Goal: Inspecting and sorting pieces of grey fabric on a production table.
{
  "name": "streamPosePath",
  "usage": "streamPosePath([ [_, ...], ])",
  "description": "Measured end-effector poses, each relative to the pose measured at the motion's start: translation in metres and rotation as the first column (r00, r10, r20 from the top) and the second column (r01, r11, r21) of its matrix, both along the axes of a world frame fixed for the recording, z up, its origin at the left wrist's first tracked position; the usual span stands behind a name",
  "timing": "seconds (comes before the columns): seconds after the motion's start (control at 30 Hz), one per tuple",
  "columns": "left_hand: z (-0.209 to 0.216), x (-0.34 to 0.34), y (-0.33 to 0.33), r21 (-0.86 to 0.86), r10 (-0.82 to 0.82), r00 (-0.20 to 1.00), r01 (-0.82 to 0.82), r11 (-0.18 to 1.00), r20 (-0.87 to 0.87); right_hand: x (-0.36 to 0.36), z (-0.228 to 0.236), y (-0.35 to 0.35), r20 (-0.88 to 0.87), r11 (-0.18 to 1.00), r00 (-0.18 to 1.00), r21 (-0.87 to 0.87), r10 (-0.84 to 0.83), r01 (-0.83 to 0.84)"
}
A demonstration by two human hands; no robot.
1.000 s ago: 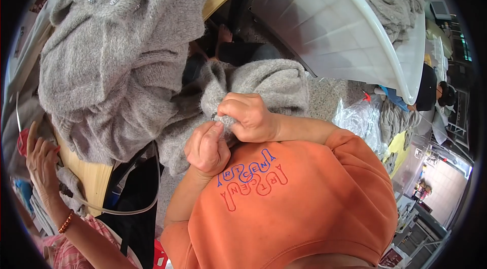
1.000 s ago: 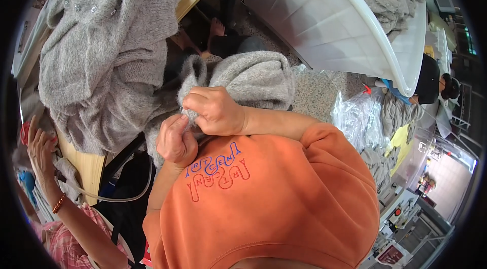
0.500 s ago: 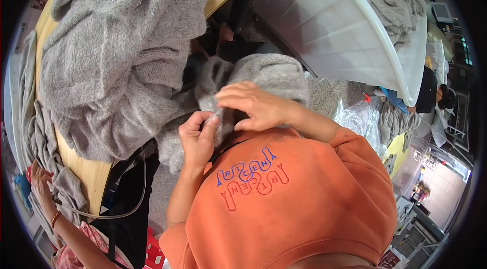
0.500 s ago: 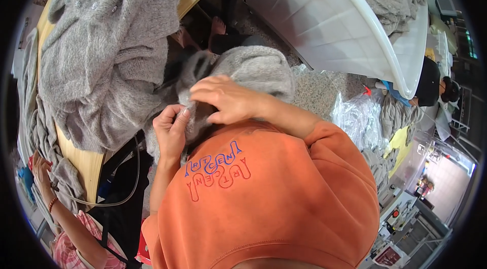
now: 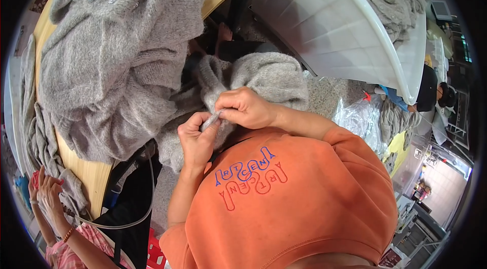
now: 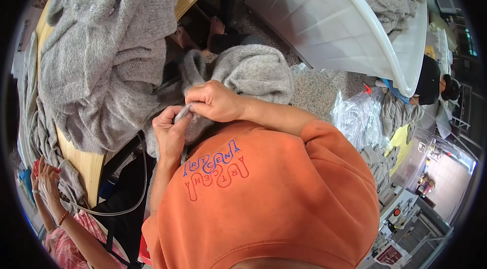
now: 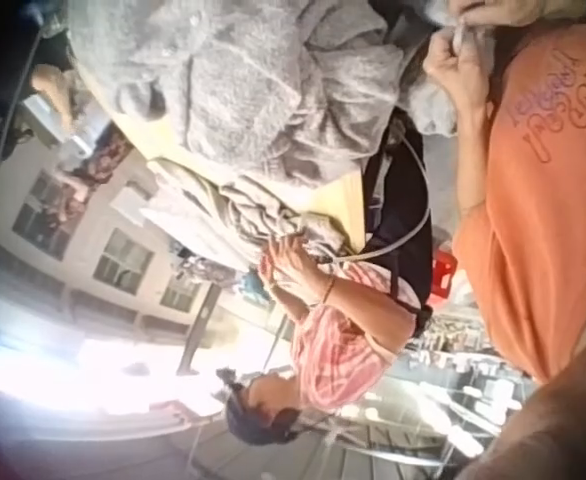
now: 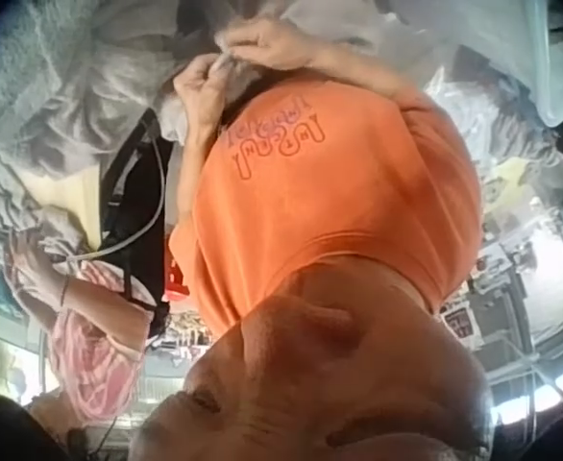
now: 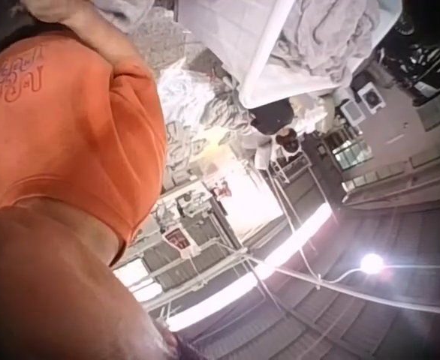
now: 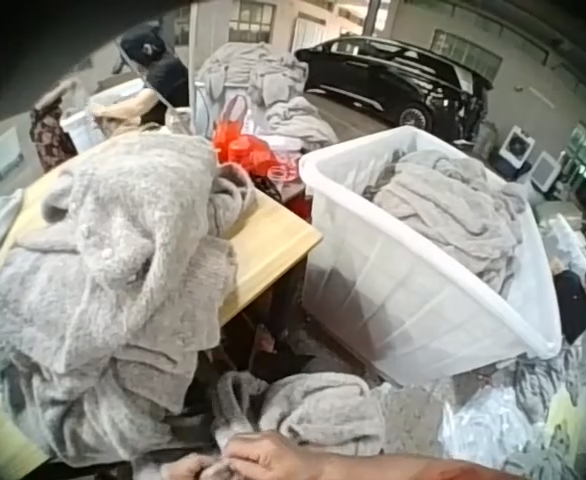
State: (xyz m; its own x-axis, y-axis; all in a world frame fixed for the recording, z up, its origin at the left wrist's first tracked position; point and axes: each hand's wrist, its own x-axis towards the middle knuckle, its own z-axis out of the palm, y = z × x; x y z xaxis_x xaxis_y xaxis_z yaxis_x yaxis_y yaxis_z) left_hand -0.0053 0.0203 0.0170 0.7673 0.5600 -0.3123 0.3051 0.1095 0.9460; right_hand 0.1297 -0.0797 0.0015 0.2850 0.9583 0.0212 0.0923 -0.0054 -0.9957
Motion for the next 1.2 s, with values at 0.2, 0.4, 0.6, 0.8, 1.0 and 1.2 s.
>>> streamPosePath([
  [0.2,0.004,-0.002,-0.002,-0.212,-0.07,0.996,0.058,0.976,-0.049,-0.007,-0.008,-0.001,0.07,0.994,0.993,0.065,-0.092,0.087],
  [0.4,0.017,-0.007,0.015,-0.11,0.256,0.949,-0.239,0.965,0.186,0.016,-0.036,-0.015,0.602,0.98,0.781,0.188,-0.165,0.062],
  [0.6,0.019,-0.012,0.024,-0.245,0.317,0.932,-0.27,0.931,0.177,0.025,-0.06,-0.035,0.556,0.959,0.829,-0.263,0.059,0.109],
  [0.8,0.018,-0.01,0.026,-0.35,0.343,0.925,-0.271,0.897,0.162,0.03,-0.029,-0.035,0.555,0.901,0.71,0.262,-0.433,0.344],
  [1.0,0.022,0.005,0.013,-0.328,0.218,0.97,-0.172,0.929,0.111,0.013,0.026,-0.026,0.683,0.843,0.682,0.505,-0.26,-0.185],
  [1.2,0.017,0.014,0.003,-0.257,0.025,0.968,0.041,0.966,0.249,0.0,0.029,-0.01,0.639,0.815,0.704,0.56,-0.31,-0.149],
])
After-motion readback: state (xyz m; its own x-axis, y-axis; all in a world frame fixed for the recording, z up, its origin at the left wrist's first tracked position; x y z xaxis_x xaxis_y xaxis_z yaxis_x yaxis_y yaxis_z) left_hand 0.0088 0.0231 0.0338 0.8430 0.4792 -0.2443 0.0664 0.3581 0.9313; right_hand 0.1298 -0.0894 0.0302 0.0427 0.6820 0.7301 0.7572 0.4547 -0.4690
